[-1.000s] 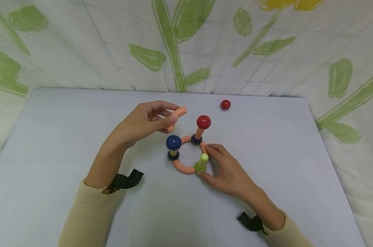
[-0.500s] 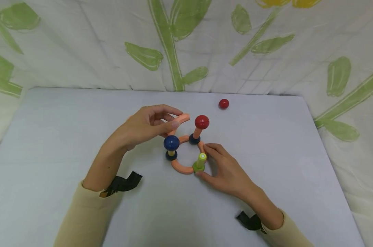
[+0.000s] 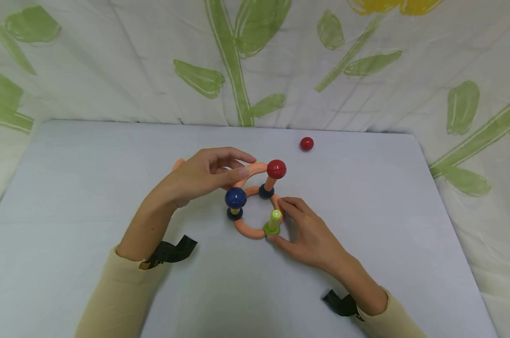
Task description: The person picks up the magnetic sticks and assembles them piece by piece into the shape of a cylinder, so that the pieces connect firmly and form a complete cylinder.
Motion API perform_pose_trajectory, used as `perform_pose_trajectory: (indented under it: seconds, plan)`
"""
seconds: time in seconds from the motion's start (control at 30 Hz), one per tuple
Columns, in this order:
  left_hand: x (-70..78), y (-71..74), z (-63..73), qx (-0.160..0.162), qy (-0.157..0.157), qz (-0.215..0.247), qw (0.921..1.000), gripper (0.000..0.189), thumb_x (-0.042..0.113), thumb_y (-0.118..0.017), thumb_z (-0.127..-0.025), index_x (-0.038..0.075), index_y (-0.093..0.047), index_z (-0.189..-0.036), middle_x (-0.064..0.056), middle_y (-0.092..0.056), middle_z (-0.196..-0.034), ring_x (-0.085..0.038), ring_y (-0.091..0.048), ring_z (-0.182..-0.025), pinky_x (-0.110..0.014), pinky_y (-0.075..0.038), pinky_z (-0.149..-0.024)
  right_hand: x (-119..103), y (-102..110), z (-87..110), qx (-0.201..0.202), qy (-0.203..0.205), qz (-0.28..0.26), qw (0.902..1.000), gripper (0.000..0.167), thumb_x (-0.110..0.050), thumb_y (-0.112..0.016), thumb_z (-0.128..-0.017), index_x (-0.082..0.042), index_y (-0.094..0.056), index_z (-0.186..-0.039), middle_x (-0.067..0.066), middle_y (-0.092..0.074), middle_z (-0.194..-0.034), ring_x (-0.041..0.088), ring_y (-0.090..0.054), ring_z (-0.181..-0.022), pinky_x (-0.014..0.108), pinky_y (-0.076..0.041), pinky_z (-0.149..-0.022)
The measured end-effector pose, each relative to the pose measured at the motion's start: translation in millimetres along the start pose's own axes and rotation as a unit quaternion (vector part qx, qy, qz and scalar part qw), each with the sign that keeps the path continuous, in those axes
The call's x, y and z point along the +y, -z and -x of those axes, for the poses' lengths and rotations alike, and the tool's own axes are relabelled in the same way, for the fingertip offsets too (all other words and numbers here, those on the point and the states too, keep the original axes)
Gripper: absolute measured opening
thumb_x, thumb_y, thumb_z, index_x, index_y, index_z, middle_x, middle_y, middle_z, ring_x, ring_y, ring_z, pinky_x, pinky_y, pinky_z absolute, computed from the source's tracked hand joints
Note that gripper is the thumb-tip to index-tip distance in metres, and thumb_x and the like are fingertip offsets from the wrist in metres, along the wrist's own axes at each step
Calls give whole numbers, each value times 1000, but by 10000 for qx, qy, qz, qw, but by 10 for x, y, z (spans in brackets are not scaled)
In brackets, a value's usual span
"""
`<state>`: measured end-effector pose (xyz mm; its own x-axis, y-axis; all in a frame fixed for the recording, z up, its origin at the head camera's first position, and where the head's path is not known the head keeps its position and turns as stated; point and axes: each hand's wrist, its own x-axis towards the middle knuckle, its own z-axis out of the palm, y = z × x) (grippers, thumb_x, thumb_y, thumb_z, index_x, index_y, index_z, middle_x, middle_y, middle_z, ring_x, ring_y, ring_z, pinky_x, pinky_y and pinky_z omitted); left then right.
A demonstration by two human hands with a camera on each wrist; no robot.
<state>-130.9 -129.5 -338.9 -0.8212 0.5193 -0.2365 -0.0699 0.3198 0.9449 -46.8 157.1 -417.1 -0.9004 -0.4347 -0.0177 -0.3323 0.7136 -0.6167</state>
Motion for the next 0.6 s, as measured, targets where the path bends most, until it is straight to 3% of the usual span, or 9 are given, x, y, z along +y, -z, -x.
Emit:
perform_pose_trajectory:
  seconds: [0.2,0.6]
  plan:
    - [3,-2,4,-42,84,-69,9999,35,35,-65,-105,25,-66,-139,-12,-72,-122,-27,-70,-99,-40,-57,-93,-5,-5,-3,-15,-35,19,10000,85,-37,-89,-86,-7,-51,-156,8,-56,-150,26,-59,-138,49,-53,-113]
    - [-2,7,4,22,71,-34,10000,36,35,-64,-106,23,-66,-140,-15,-71,-116,-28,-71,-94,-45,-59,-90,-4,9,-32,-24,67,9,10000,76,-29,-85,-89,-8,-53,-154,8,-55,-156,28,-55,-144,51,-50,-115]
